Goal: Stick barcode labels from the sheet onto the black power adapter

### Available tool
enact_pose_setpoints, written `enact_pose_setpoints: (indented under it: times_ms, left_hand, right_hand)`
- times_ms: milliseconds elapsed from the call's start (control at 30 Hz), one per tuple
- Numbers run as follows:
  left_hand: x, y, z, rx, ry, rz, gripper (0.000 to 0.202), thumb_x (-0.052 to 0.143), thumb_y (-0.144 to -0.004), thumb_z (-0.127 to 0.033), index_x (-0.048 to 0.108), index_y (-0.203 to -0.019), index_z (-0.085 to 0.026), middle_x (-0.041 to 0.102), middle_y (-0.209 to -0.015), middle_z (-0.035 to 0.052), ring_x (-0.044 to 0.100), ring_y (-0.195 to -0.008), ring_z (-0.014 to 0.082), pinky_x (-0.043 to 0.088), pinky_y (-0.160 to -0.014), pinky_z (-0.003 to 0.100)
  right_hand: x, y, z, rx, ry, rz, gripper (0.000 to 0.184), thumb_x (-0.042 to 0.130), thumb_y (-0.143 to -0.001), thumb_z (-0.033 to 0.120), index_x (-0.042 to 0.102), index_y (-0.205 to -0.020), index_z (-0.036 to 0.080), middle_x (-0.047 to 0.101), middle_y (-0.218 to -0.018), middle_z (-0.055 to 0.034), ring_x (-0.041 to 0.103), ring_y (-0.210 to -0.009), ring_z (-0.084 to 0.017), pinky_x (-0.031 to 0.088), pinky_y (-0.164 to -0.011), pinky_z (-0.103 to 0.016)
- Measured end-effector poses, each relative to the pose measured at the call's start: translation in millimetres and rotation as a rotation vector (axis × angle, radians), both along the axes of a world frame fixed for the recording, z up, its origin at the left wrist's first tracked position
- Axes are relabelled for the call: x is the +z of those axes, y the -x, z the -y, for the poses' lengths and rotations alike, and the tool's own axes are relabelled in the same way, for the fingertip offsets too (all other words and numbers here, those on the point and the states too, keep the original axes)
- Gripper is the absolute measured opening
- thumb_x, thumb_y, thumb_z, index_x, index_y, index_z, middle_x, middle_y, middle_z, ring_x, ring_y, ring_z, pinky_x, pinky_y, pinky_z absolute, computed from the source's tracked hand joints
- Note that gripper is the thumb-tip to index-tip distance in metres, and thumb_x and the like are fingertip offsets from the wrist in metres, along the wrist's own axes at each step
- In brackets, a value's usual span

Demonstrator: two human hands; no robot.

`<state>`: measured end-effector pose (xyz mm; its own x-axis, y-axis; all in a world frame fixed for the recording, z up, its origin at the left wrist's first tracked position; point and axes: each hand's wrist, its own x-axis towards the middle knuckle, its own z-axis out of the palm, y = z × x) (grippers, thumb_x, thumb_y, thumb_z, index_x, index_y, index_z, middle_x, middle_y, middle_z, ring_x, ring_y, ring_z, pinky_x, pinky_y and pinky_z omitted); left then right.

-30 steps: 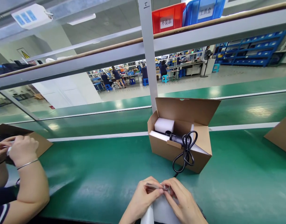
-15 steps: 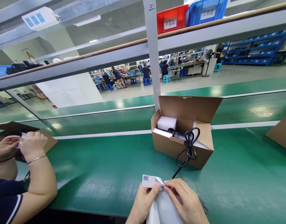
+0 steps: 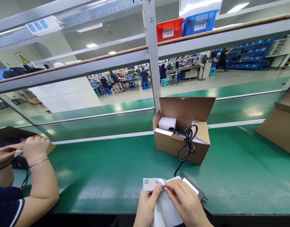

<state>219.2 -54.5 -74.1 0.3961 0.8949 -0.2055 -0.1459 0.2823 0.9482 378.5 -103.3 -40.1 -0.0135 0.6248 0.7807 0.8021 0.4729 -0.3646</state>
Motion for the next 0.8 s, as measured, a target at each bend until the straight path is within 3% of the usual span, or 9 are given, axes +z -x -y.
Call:
enact_pose_setpoints:
  times_ms: [133, 267, 400, 467, 533, 600, 667, 733, 800]
  left_hand:
    - [2.7, -3, 4, 0.035, 0.059, 0.034, 0.074, 0.077, -0.072, -0.077, 0.08, -0.101, -0.009, 0.081, -0.099, 0.016, 0.072, -0.099, 0.0267, 0.056, -0.087, 0.032]
    - [-0.8, -9, 9, 0.076, 0.127, 0.114, 0.065, 0.083, -0.068, -0.073, 0.08, -0.087, -0.01, 0.076, -0.079, 0.0089, 0.064, -0.075, 0.0159, 0.05, -0.071, 0.026]
    - [-7.3, -13, 12, 0.201, 0.169, 0.128, 0.069, 0.086, -0.058, -0.077, 0.056, -0.048, -0.015, 0.041, -0.042, -0.0057, 0.033, -0.045, 0.0054, 0.032, -0.048, 0.023]
    - [-4.2, -9, 11, 0.195, 0.247, 0.125, 0.078, 0.088, -0.049, -0.08, 0.039, -0.041, -0.02, 0.026, -0.039, -0.0098, 0.023, -0.042, 0.0032, 0.023, -0.043, 0.022]
    - [3.3, 1, 6, 0.248, 0.34, 0.129, 0.081, 0.093, -0.039, -0.077, 0.033, -0.042, -0.022, 0.021, -0.04, -0.012, 0.021, -0.04, 0.0017, 0.018, -0.04, 0.021]
    - [11.6, 17, -1, 0.387, 0.393, 0.141, 0.074, 0.098, -0.029, -0.068, 0.046, -0.049, -0.019, 0.023, -0.041, -0.0132, 0.024, -0.038, 0.002, 0.021, -0.038, 0.019]
    - [16.4, 38, -10, 0.532, 0.379, 0.138, 0.071, 0.101, -0.026, -0.061, 0.063, -0.065, -0.015, 0.035, -0.043, -0.0113, 0.036, -0.039, 0.0056, 0.03, -0.038, 0.019]
    - [16.2, 58, -18, 0.606, 0.344, 0.123, 0.076, 0.102, -0.028, -0.057, 0.071, -0.082, -0.014, 0.054, -0.051, -0.0052, 0.051, -0.046, 0.0114, 0.044, -0.042, 0.022]
    - [12.5, 74, -21, 0.639, 0.327, 0.097, 0.073, 0.102, -0.032, -0.057, 0.071, -0.082, -0.013, 0.056, -0.053, -0.0041, 0.05, -0.046, 0.01, 0.044, -0.042, 0.021]
  right_hand:
    - [-6.5, 0, 4, -0.041, -0.095, 0.16, 0.015, 0.051, -0.11, 0.022, 0.066, -0.108, 0.02, 0.076, -0.092, -0.0021, 0.074, -0.08, -0.014, 0.059, -0.077, -0.024]
    - [-9.8, 4, 5, -0.077, -0.105, 0.198, 0.02, 0.047, -0.111, 0.021, 0.066, -0.104, 0.02, 0.071, -0.085, -0.002, 0.07, -0.072, -0.013, 0.056, -0.068, -0.026]
    - [-5.5, 10, 4, -0.034, -0.078, 0.133, 0.02, 0.049, -0.109, 0.02, 0.061, -0.093, 0.022, 0.063, -0.075, 0.0008, 0.064, -0.065, -0.013, 0.053, -0.06, -0.026]
    - [-3.6, 5, 7, -0.005, -0.055, 0.028, 0.021, 0.049, -0.108, 0.025, 0.058, -0.09, 0.024, 0.061, -0.073, 0.0018, 0.061, -0.063, -0.013, 0.052, -0.057, -0.024]
    - [-7.6, -6, 13, -0.079, -0.049, -0.088, 0.022, 0.05, -0.109, 0.029, 0.056, -0.089, 0.025, 0.06, -0.073, 0.0018, 0.06, -0.063, -0.013, 0.053, -0.056, -0.023]
    - [-21.4, -21, 20, -0.241, -0.026, -0.093, 0.02, 0.052, -0.109, 0.04, 0.06, -0.099, 0.024, 0.065, -0.082, -0.0015, 0.065, -0.07, -0.015, 0.057, -0.061, -0.025]
    - [-44.6, -35, 27, -0.357, 0.044, 0.05, 0.043, 0.048, -0.107, 0.056, 0.06, -0.128, 0.019, 0.072, -0.105, -0.0107, 0.073, -0.089, -0.023, 0.064, -0.073, -0.033]
    - [-70.9, -45, 35, -0.356, 0.135, 0.197, 0.069, 0.042, -0.106, 0.065, 0.043, -0.154, 0.016, 0.068, -0.132, -0.0182, 0.072, -0.112, -0.031, 0.067, -0.085, -0.041]
    - [-91.0, -53, 42, -0.295, 0.242, 0.183, 0.068, 0.042, -0.107, 0.06, 0.03, -0.162, 0.022, 0.061, -0.147, -0.0173, 0.067, -0.125, -0.032, 0.065, -0.095, -0.044]
